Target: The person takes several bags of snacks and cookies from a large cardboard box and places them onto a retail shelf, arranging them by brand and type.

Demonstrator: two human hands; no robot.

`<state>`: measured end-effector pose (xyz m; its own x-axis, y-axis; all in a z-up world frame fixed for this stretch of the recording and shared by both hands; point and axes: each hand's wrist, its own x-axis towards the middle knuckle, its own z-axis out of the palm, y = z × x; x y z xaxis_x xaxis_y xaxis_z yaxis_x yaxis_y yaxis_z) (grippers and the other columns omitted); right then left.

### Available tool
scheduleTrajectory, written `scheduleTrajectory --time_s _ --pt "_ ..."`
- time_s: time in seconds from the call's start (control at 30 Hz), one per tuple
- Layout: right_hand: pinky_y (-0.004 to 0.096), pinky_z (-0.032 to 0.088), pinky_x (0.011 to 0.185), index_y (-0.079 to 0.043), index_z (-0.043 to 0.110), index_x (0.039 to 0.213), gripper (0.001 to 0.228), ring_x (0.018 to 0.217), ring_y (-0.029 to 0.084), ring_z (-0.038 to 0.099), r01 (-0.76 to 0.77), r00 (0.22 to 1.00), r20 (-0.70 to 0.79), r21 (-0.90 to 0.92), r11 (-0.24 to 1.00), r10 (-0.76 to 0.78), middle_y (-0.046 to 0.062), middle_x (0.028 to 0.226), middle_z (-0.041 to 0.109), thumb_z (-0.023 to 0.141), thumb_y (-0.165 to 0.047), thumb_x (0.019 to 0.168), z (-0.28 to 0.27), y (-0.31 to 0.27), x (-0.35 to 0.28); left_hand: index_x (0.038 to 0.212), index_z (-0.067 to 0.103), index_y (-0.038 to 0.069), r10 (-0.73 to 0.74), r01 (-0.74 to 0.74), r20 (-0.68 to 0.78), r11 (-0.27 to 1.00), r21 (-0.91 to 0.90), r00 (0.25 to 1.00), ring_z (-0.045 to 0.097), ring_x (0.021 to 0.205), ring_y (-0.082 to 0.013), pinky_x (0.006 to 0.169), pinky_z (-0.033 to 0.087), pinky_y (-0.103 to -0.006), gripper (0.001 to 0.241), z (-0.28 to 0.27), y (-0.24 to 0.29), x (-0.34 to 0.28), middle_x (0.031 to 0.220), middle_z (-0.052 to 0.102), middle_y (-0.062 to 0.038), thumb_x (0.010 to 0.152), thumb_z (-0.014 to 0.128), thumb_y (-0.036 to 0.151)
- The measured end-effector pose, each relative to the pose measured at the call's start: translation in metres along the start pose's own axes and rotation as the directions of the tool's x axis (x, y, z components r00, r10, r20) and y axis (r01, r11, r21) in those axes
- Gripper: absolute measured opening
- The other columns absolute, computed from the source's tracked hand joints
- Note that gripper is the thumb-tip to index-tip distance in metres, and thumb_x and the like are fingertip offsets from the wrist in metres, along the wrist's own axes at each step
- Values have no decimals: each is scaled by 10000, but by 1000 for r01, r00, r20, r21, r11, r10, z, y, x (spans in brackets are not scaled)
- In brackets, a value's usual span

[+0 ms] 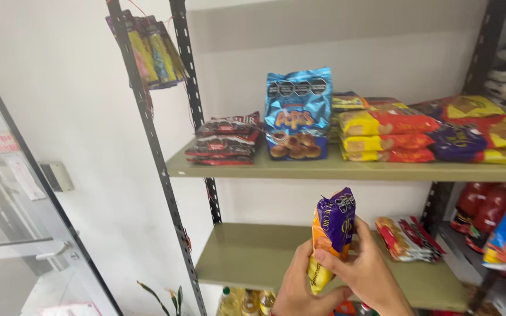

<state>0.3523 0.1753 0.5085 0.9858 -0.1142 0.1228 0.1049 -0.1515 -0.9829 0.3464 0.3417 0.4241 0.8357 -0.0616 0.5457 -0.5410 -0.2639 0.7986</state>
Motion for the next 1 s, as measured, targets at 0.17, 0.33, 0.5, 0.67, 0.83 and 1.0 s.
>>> scheduleTrajectory --time_s 0.17,0.33,0.5,0.67,0.83,1.0 --pt "589 823 991 -280 578 1870 1221 1150 426 959 -196 980 49 85 977 193 298 1463 973 1082 22 799 76 -46 55 1750 737 585 -321 320 36 947 14 946 913 1527 5 1203 678 -263 831 -93 34 47 1651 920 292 950 768 806" --pt "663 807 935 -420 501 1911 1297 1252 437 938 -293 956 9 98 951 294 239 1515 955 1050 -86 784 117 -74 76 1217 1012 287 218 -138 -518 972 189 827 1041 834 -85 749 804 -263 353 -77 -7 98 1027 1076 123 1100 814 555" --pt "431 810 1073 -274 602 1846 1180 1398 213 972 11 989 -146 15 1000 -8 47 1651 964 1063 -318 761 70 -47 105 1657 828 239 382 -372 -103 922 108 918 996 1380 -173 1075 761 -332 672 -93 -18 133 1551 990 13 1028 1027 366" --pt "450 806 1145 -214 630 1840 1104 1414 230 934 41 947 -319 -19 999 -45 78 1697 925 1038 -186 815 -11 -86 113 1972 455 196 509 -566 353 821 77 785 838 1440 -357 1006 700 -527 1052 -43 -42 183 1694 832 -132 1125 946 583" --pt "550 784 1222 -294 529 1934 1115 1472 333 928 -214 884 -461 -262 941 73 106 1708 899 886 -436 887 -93 -178 109 1629 836 220 678 -707 222 701 91 701 914 1281 -289 975 729 -485 551 1 -20 209 1555 913 -47 1231 825 601" --pt "480 652 1053 -335 595 1910 1095 1287 283 917 -296 840 -542 -489 821 -20 23 1633 950 771 -695 890 -142 -256 142 1317 960 299 736 -729 56 652 208 674 923 1223 -281 948 727 -474 307 53 -18 249 1439 936 -1 1189 890 569"
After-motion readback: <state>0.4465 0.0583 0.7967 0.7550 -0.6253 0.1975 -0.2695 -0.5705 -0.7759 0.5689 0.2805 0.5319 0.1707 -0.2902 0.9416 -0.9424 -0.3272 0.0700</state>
